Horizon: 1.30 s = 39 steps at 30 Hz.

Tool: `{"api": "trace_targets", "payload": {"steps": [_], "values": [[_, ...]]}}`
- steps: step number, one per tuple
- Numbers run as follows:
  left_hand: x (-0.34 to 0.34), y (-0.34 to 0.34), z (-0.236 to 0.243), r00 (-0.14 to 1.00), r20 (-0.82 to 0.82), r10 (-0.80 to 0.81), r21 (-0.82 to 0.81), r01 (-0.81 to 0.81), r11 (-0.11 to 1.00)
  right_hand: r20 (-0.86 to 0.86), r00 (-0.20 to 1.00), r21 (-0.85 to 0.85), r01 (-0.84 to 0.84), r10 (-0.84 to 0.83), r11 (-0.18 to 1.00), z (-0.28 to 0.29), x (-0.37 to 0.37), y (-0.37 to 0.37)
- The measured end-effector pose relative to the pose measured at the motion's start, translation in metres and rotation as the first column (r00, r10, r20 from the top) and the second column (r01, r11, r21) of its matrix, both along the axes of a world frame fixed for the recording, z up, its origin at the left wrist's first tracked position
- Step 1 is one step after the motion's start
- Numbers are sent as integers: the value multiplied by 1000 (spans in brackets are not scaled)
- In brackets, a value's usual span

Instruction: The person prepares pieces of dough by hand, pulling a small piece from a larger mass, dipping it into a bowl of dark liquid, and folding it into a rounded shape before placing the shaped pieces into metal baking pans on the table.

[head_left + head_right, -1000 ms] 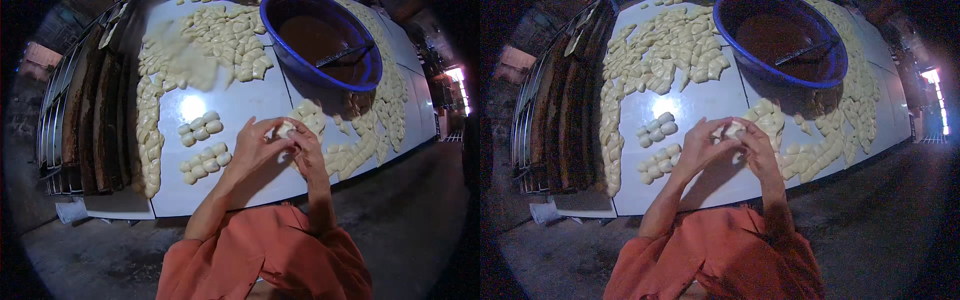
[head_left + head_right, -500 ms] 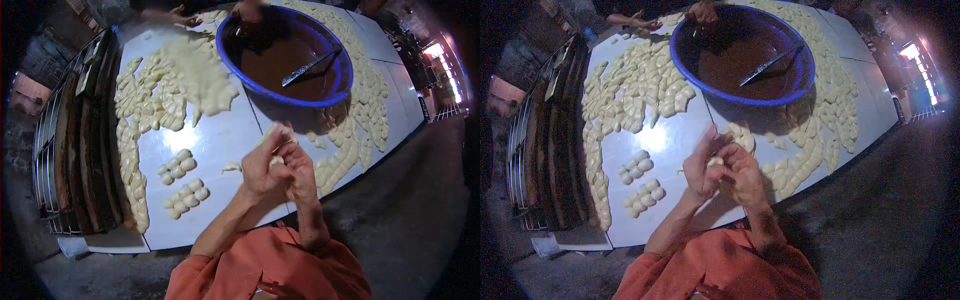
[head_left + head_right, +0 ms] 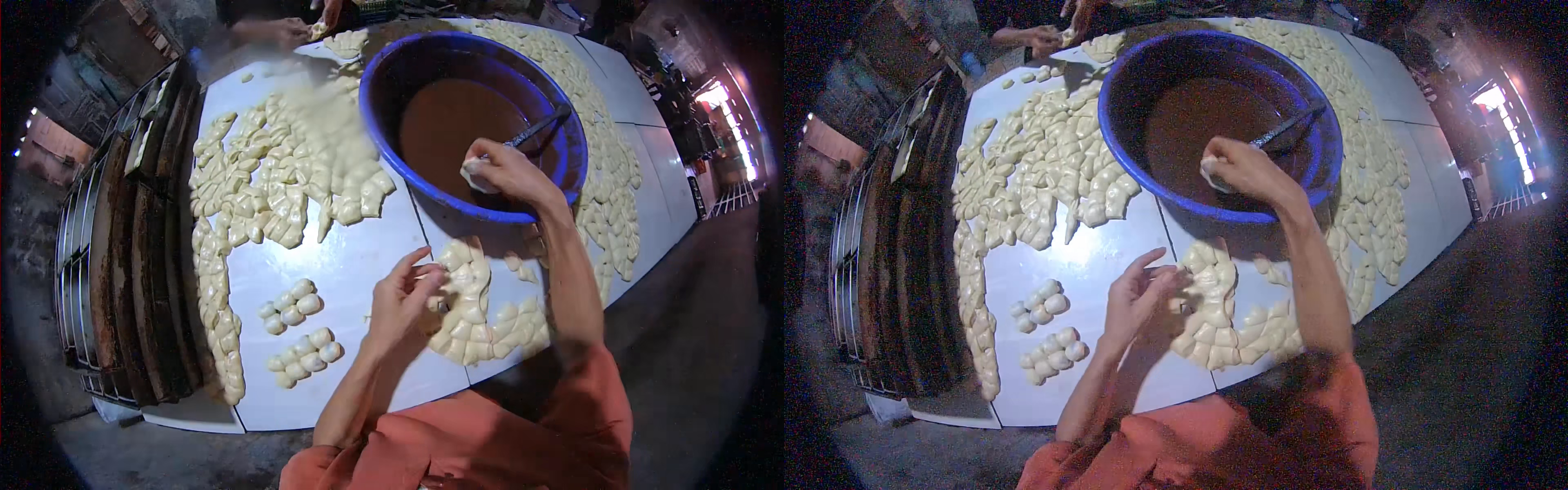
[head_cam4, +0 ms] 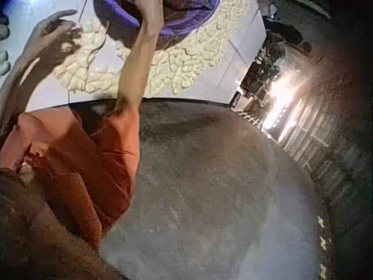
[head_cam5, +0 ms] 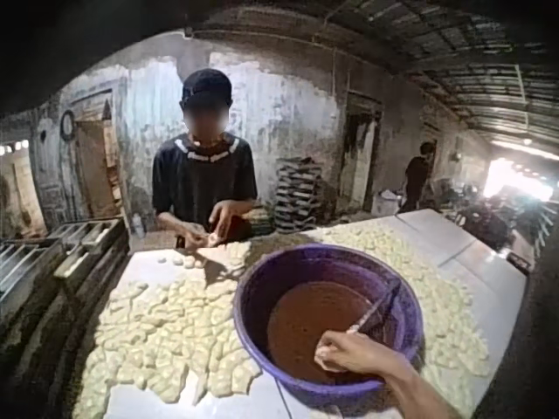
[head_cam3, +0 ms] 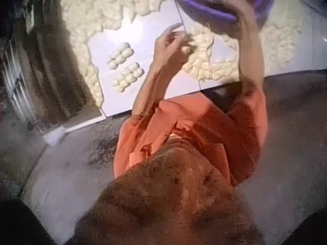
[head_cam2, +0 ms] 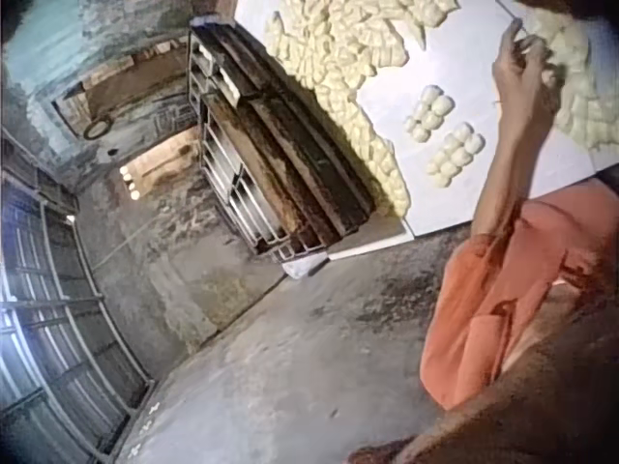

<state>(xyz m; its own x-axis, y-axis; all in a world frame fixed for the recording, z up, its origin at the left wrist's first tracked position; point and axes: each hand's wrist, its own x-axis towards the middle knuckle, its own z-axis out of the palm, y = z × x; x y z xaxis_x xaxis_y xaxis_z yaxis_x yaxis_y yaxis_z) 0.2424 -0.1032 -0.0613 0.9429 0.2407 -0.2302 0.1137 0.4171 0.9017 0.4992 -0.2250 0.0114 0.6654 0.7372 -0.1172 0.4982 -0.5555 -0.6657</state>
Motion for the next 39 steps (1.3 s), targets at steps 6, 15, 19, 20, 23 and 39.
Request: {"api": "trace_targets", "payload": {"steps": [6,15,19,20,23,39], "values": [[-6,19,3,977,-180,-116,262,161,952,-99,966,-388,-260,241,884,-20,9,4],[21,0,13,993,53,-104,-71,108,992,-734,676,499,471,67,728,20,-61,-7],[25,-12,33,985,173,-6,-400,76,913,-781,605,567,587,152,578,11,-107,5],[21,-9,36,987,161,10,-403,56,913,-792,580,564,574,191,593,10,-117,6],[4,-4,37,979,189,72,-574,51,817,-800,586,529,582,132,617,-18,-134,12],[-53,48,-7,918,52,394,6,-394,919,89,982,502,98,-164,860,-59,-235,55]]}}
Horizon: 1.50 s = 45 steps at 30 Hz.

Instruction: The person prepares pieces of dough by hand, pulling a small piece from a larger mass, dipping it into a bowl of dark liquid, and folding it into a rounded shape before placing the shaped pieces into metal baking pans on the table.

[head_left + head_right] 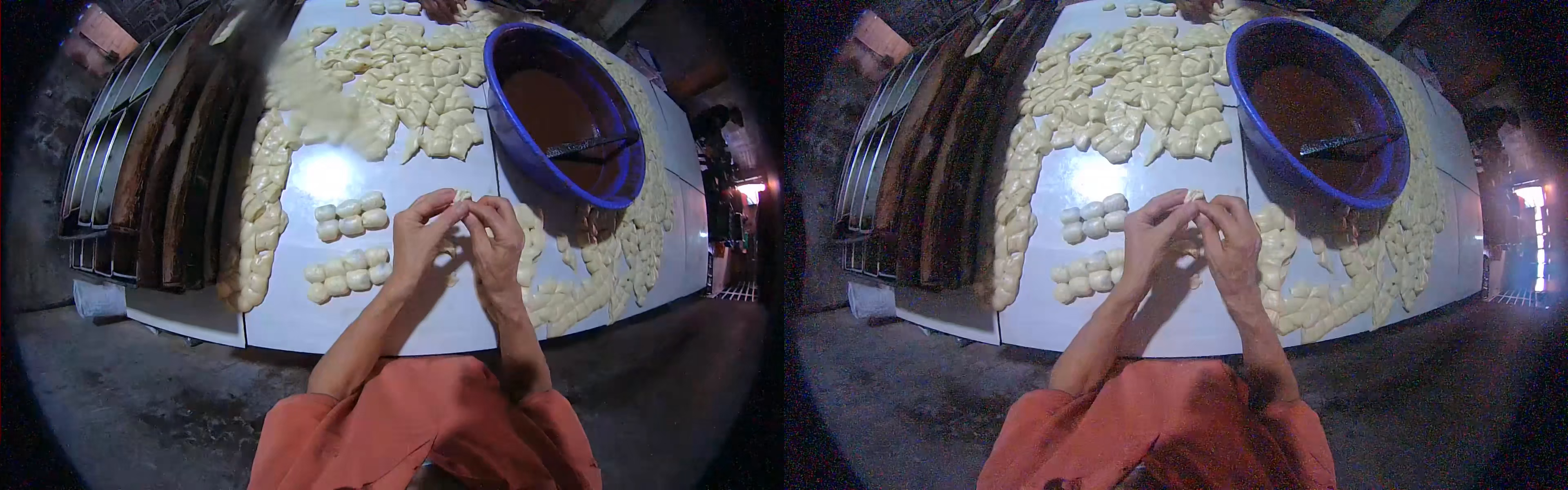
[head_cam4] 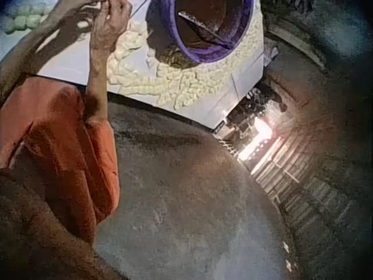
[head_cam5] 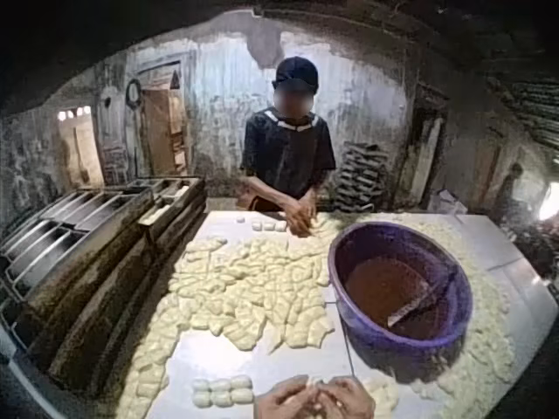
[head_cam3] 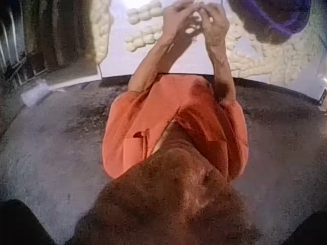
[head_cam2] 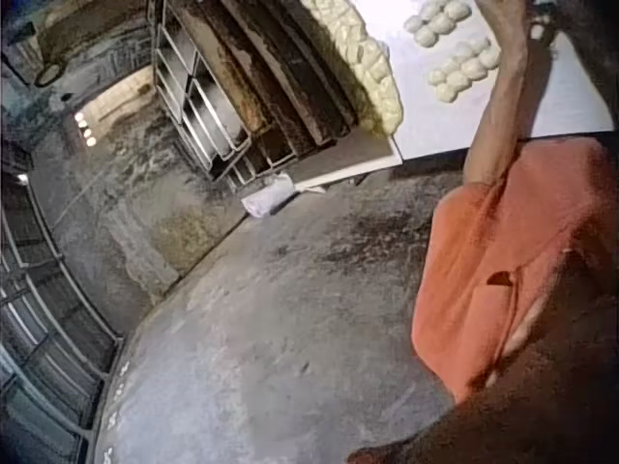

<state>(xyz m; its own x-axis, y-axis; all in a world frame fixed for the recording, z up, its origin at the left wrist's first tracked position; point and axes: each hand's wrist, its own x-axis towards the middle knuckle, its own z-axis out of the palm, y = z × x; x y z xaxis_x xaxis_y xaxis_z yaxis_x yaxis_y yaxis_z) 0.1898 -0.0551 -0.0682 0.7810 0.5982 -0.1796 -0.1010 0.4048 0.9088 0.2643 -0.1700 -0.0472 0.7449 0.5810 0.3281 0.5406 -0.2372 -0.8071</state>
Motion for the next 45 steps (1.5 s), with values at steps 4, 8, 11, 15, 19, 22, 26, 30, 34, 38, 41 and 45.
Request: {"api": "trace_targets", "payload": {"steps": [4,8,11,15,19,22,26,30,34,38,41,45], "values": [[-1,15,26,994,-49,-98,-113,92,989,-636,767,168,28,87,985,3,2,2],[-8,32,36,966,-114,-232,-239,200,950,-462,838,187,-229,291,955,19,-2,-10],[-10,28,34,969,-78,-233,-87,226,970,-304,898,209,-264,319,942,-3,8,-14],[-17,24,30,962,17,-273,-47,274,961,-202,944,346,-180,260,921,-6,5,-5],[-22,28,28,949,-16,-316,-14,316,949,-215,972,417,3,95,909,-9,-14,13],[-29,19,21,966,62,-250,-78,254,964,-7,999,312,-47,52,949,-19,-6,15],[-42,11,17,975,-43,-219,47,221,974,-58,996,74,-62,66,995,-19,-9,11],[-50,18,-15,994,-86,-71,-253,47,966,-238,955,37,-174,178,984,6,-26,18],[-67,41,2,987,-130,-95,-268,57,962,-219,917,-81,-357,332,931,6,-21,25],[-78,64,17,920,-326,218,362,-91,928,-520,829,34,-221,206,975,-18,-7,54],[-77,85,2,922,-238,305,918,112,381,-284,915,-296,-369,287,881,-30,3,67],[-60,87,-28,924,-326,198,937,289,197,-130,947,-289,-319,293,903,-30,6,60]]}}
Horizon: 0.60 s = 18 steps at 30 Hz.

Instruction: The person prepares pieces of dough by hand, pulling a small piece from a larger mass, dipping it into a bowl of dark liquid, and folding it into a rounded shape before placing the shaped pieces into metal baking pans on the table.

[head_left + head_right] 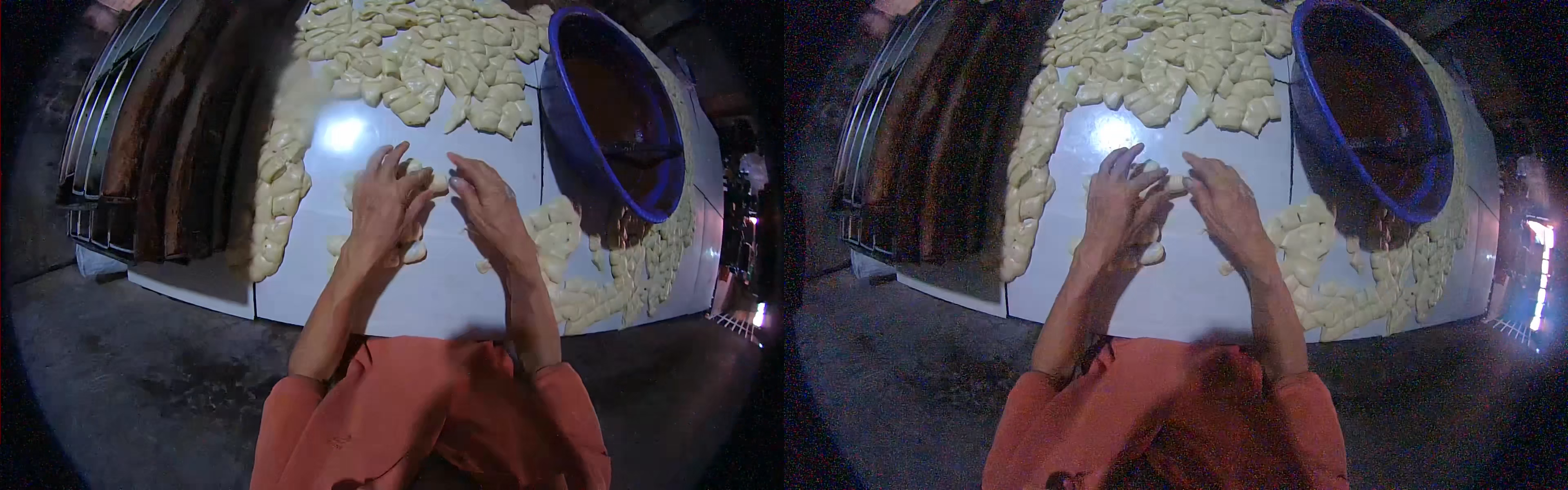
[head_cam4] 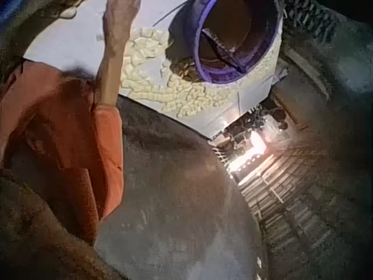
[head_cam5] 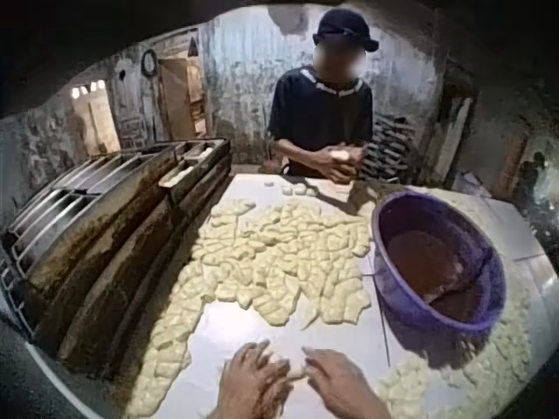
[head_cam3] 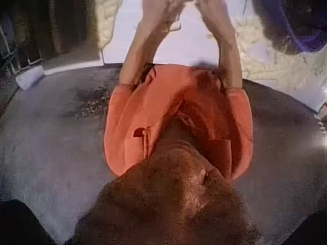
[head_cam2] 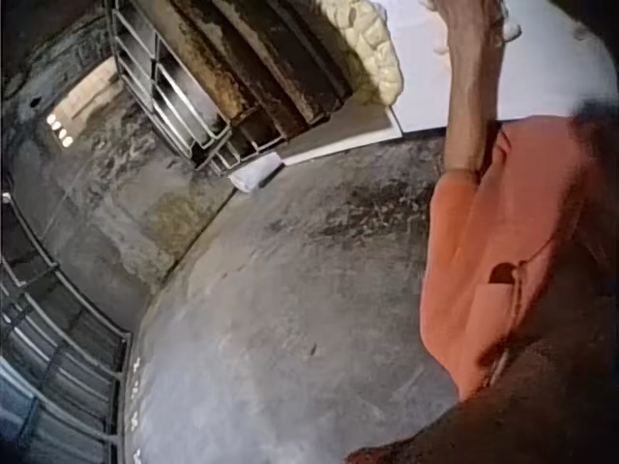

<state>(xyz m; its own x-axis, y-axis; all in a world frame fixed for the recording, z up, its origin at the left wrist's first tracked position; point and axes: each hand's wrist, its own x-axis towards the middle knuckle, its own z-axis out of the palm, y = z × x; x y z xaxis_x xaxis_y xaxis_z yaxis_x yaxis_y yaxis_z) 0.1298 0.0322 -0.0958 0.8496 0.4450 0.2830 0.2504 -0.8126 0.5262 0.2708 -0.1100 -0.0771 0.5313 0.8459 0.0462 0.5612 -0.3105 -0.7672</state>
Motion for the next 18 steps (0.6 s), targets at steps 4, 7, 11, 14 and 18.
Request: {"api": "trace_targets", "payload": {"steps": [4,7,11,14,18], "values": [[-5,5,-1,997,-71,9,7,-8,1000,-29,1000,-128,-15,12,992,44,-1,-31],[3,-3,6,997,59,50,-36,-47,998,111,982,-143,-138,155,980,16,-3,-57],[-10,-8,19,991,125,40,-12,-39,999,-136,988,-182,47,-73,982,24,-12,-77],[-24,-17,37,986,141,92,-141,-72,987,-182,969,-145,144,-170,979,26,-21,-93],[-50,-29,43,983,114,146,-274,-110,956,188,974,-155,-101,130,983,19,-35,-107]]}}
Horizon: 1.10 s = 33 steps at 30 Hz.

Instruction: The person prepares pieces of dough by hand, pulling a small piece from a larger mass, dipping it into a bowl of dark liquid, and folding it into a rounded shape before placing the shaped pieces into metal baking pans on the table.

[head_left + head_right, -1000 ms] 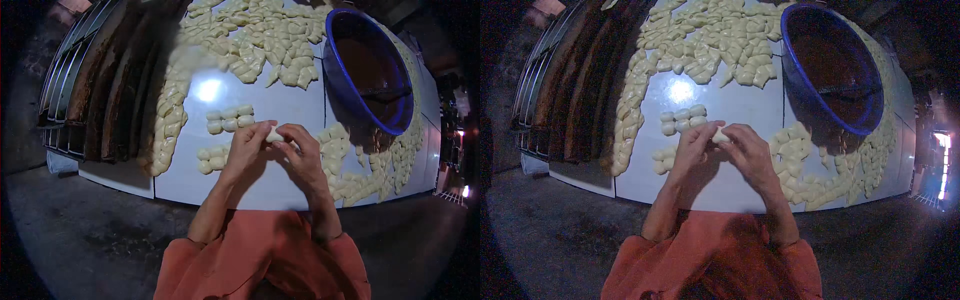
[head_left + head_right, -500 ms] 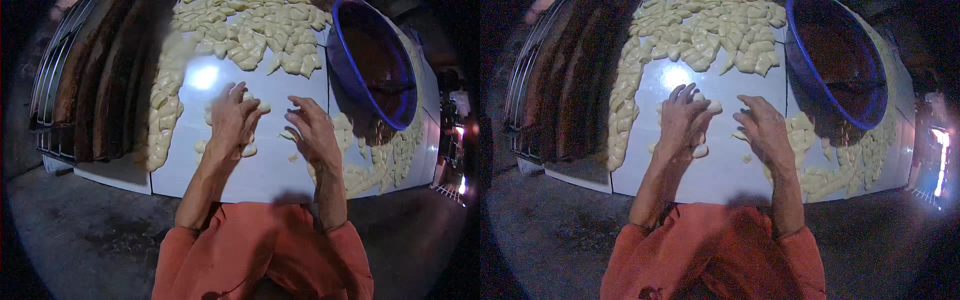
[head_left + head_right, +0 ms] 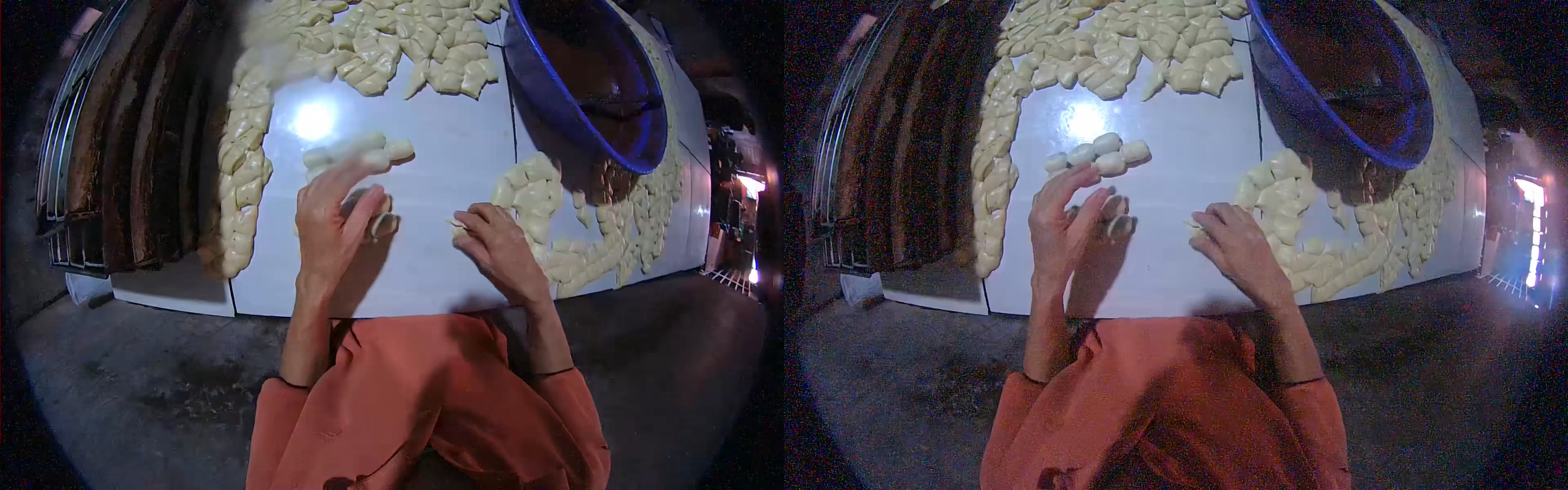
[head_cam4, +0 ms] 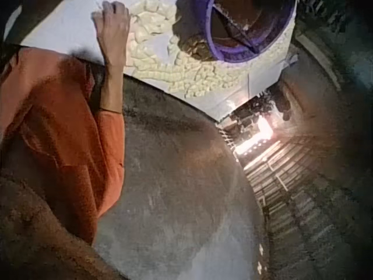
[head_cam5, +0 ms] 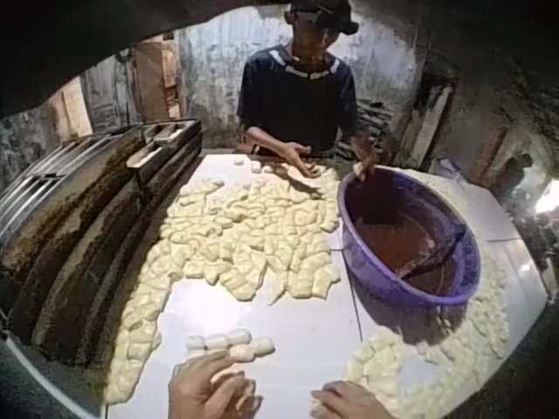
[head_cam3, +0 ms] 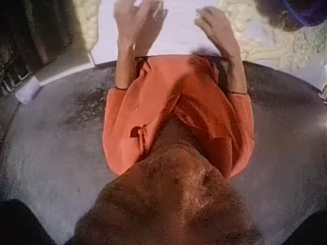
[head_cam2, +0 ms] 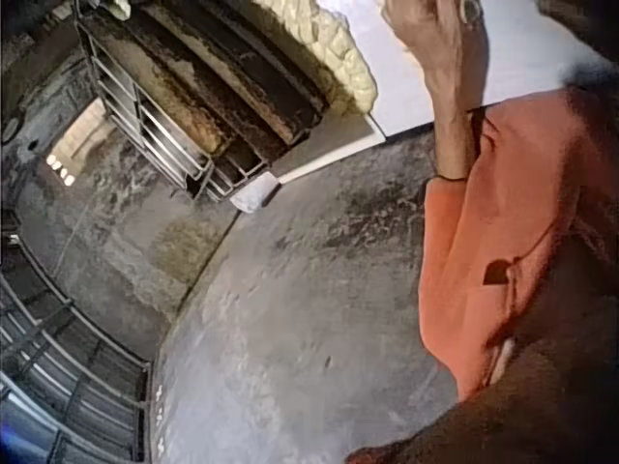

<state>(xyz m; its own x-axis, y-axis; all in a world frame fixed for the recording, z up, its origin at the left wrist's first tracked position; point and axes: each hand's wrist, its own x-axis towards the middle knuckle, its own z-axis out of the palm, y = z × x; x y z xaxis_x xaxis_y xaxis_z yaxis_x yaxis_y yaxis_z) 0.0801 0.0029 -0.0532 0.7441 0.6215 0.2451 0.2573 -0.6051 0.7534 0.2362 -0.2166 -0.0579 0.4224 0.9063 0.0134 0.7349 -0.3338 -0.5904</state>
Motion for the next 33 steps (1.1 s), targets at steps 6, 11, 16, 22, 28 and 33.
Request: {"api": "trace_targets", "payload": {"steps": [6,11,16,22,28,33], "values": [[-12,-17,0,998,41,45,-197,-36,980,-239,958,-16,163,-162,987,5,-2,1],[-2,-48,-8,998,48,-43,-288,55,956,235,969,60,60,-72,996,-33,-5,21],[14,-70,-9,947,-77,-312,-121,301,946,74,950,255,276,-304,927,-28,3,0],[44,-84,-3,921,-30,-389,-162,379,911,479,537,175,716,-694,675,-27,91,-108],[86,-100,2,856,-28,-516,-147,507,849,5,660,195,736,-752,648,-38,111,-140],[124,-123,3,797,133,-589,-150,604,783,-886,379,250,875,-267,415,-9,84,-135]]}}
